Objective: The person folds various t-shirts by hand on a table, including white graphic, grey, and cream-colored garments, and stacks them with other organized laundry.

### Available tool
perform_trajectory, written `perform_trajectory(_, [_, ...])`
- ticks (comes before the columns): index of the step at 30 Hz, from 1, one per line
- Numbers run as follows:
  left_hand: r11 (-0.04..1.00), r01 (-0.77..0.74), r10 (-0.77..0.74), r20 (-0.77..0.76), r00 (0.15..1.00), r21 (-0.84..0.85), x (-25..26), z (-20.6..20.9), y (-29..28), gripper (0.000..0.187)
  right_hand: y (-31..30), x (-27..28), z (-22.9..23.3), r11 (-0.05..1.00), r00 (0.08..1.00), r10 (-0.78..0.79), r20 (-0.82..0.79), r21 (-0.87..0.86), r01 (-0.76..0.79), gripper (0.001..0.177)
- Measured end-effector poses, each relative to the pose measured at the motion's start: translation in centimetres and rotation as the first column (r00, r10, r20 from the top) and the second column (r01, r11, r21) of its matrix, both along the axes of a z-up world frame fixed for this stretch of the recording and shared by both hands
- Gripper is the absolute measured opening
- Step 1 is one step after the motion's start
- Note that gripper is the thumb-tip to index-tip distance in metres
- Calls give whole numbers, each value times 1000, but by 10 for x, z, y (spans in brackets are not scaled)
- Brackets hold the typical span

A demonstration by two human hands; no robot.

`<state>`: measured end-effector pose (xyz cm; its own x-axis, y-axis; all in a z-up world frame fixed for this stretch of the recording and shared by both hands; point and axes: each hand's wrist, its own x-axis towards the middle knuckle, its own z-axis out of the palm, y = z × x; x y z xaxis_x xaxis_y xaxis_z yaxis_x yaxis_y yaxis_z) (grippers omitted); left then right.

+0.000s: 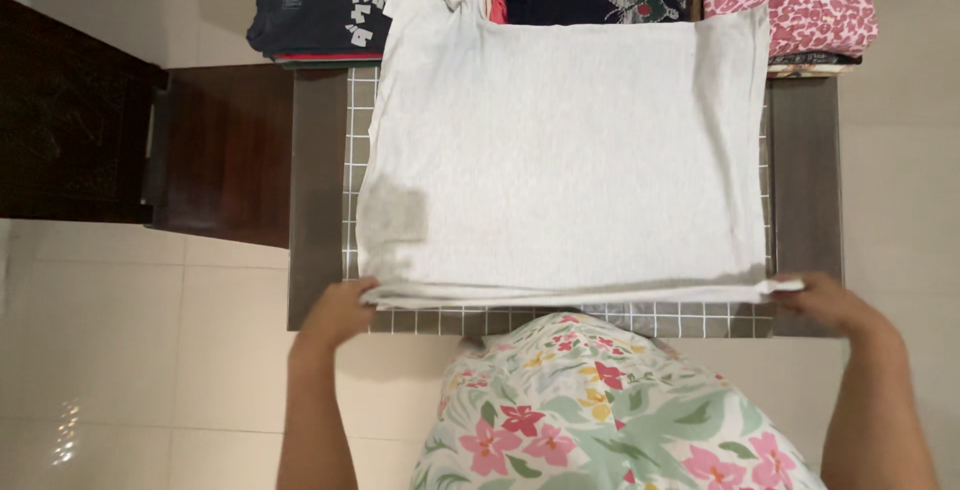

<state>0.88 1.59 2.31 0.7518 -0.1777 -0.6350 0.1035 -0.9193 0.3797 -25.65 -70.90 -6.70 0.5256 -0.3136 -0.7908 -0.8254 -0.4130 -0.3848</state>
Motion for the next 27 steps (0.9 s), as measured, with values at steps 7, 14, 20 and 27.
perform_trajectory(7, [778, 93, 282, 477, 833, -622, 115, -46, -10, 53, -37, 76, -7, 960, 891, -185, 415, -117, 254, 41])
perform_trajectory(14, [817, -350, 491, 236, 838, -458, 110, -114, -31, 72, -1, 102, -48, 942, 877, -167, 450, -190, 277, 49])
perform_trajectory(20, [957, -287, 281, 335, 899, -31, 79, -98, -11, 52, 6, 61, -40, 937, 940, -136, 312, -269, 225, 53])
perform_trajectory(27, [939, -258, 309, 226, 924, -229, 75, -107, 34, 38, -4, 53, -30, 952, 946, -197, 259, -180, 248, 38])
